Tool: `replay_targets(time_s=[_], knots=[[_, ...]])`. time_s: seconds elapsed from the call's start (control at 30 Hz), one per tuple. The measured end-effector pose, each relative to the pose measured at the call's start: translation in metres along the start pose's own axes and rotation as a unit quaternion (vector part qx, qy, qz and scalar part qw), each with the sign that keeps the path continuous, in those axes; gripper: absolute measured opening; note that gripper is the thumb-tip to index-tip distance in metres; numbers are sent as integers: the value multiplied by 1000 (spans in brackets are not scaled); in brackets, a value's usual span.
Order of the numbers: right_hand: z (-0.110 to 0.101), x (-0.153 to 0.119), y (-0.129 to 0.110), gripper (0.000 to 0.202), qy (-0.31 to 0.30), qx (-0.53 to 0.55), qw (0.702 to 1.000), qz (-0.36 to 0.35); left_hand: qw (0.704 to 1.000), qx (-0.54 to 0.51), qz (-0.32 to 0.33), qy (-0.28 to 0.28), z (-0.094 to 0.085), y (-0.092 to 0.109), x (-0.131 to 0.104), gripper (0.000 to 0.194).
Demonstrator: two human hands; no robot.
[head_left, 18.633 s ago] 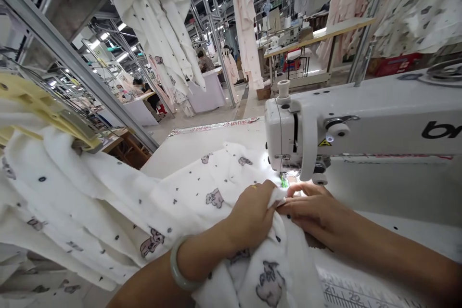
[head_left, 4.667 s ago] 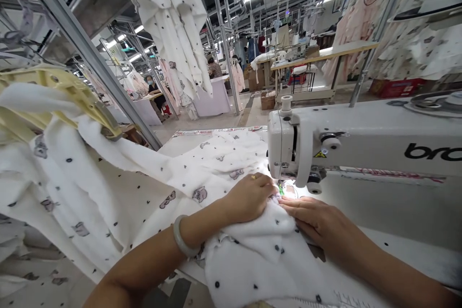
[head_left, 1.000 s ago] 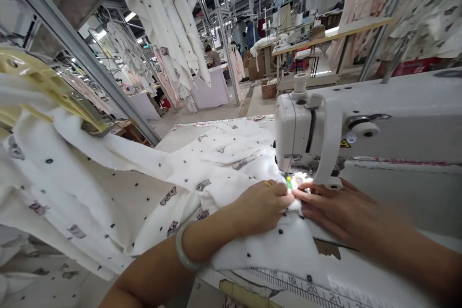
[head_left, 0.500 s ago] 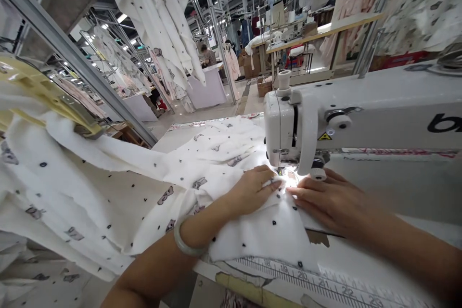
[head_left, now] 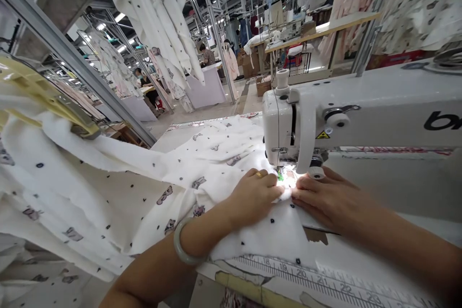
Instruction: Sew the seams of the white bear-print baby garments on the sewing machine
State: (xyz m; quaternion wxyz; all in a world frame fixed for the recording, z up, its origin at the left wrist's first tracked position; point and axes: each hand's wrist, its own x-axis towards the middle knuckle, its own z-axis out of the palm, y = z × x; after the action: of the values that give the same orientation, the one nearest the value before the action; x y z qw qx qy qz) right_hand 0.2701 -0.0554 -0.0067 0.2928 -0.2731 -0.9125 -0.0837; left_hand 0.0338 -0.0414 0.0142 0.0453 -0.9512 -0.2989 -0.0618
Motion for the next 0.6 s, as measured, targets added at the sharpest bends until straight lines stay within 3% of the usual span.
replay_targets(time_s=[0.1,0.27,0.43,0.6], knots=[[-5,1,0,41,-7,-2,1000,0,997,59,49,-13,-4,3,-2,18],[-6,-2,0,33,10,-2,1000,6,993,92,76,-5,-2,6,-6,24],[3,-10,2,24,-29,4,999,46,995,81,60,-21,-1,1,-2,21],[6,-12,5,23,-28,-27,998,58,997,66,38,-26,-2,-1,3,24]])
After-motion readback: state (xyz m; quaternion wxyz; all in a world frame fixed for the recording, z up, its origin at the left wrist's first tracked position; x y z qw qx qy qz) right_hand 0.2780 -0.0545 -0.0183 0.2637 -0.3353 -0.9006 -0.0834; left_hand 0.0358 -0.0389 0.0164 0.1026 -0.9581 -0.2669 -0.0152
